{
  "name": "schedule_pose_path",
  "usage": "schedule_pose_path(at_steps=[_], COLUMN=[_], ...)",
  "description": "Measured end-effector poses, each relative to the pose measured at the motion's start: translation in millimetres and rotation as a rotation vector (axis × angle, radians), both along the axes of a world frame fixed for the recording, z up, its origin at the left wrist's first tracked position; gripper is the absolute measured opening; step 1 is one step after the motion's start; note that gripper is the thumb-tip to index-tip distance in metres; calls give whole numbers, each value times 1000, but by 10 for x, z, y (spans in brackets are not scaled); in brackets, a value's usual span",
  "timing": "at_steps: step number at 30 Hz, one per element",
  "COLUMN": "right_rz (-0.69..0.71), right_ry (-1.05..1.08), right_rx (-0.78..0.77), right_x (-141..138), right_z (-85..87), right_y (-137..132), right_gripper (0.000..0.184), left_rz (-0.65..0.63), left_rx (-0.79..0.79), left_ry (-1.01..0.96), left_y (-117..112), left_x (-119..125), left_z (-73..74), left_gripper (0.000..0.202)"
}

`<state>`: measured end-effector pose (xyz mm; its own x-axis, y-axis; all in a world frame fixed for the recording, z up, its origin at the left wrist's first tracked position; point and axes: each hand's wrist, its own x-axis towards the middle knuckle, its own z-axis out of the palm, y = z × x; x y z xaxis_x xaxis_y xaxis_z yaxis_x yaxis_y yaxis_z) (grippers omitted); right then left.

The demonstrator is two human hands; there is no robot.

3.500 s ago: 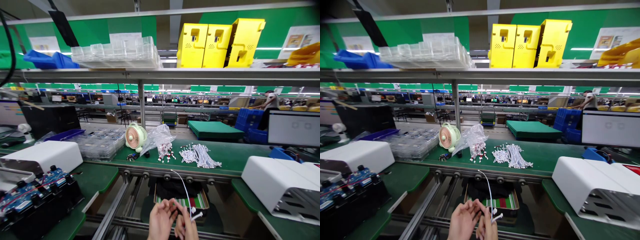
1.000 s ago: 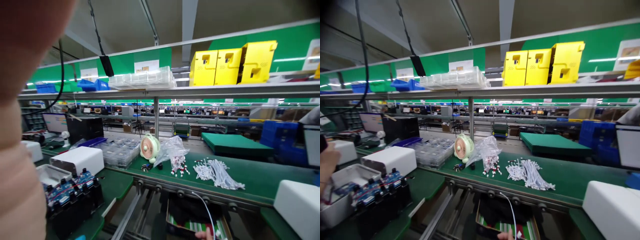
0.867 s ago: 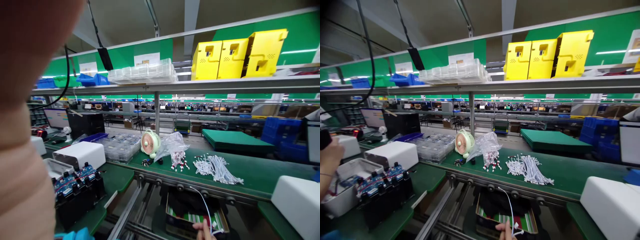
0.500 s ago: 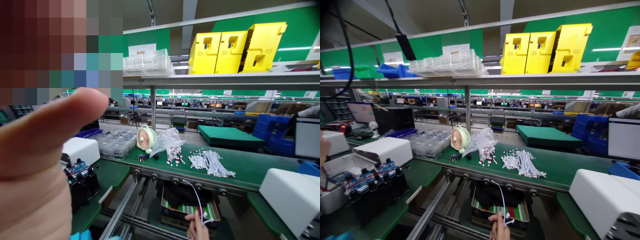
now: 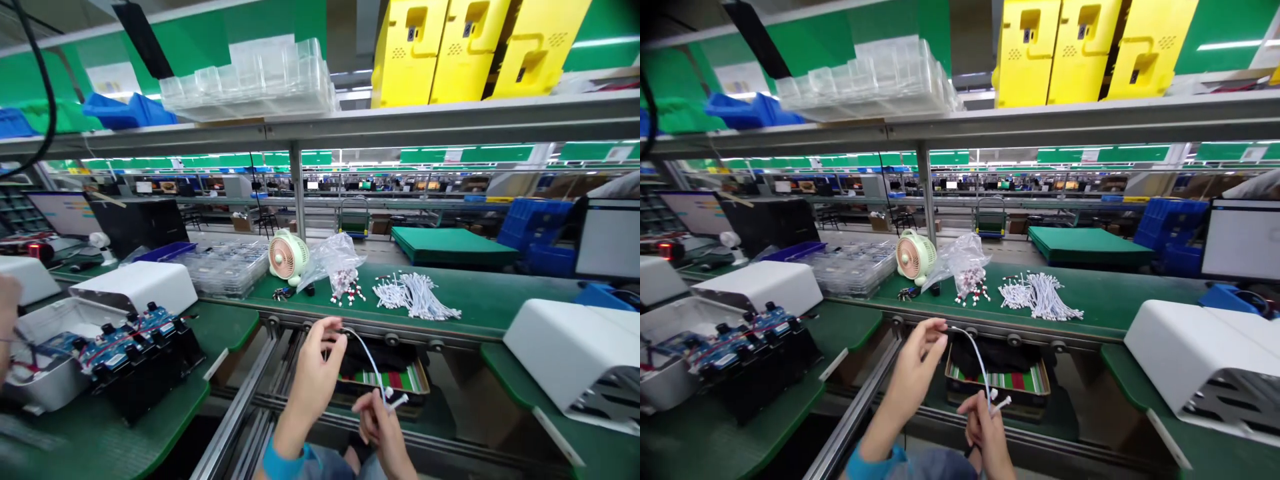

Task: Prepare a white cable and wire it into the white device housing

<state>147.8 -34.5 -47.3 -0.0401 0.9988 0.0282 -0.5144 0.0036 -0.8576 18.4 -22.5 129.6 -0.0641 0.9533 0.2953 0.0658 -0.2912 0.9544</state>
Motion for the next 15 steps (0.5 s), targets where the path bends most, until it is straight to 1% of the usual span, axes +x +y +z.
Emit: schedule_pose_path(at_steps=[1,2,3,4,5,6,7,9,12,15], right_rz=[42,78,109,136,159,169,162,110,48,16], right_ry=[-22,-59,-103,-147,-191,-229,-258,-287,-285,-218], right_rx=[-6,-9,-9,-4,3,6,4,-19,-64,-94], right_x=[-10,-17,-20,-21,-20,-19,-17,-10,13,50], right_z=[5,5,2,-4,-10,-16,-21,-30,-45,-52], right_y=[-21,-38,-50,-56,-57,-54,-48,-29,8,41], right_gripper=[59,60,61,62,62,63,63,65,66,62], left_rz=[49,75,57,27,2,-11,0,70,167,194], left_rx=[-94,-164,-241,-279,-298,-300,-285,-242,-193,-197], left_ry=[-71,-123,-200,-274,-340,-394,-427,-431,-349,-213], left_y=[122,217,284,324,342,345,339,312,228,20], left_x=[21,32,34,29,14,-8,-39,-122,-276,-413], left_z=[-285,-541,-753,-917,-1035,-1112,-1159,-1197,-1220,-1272], left_gripper=[37,47,49,50,50,49,48,43,32,31])
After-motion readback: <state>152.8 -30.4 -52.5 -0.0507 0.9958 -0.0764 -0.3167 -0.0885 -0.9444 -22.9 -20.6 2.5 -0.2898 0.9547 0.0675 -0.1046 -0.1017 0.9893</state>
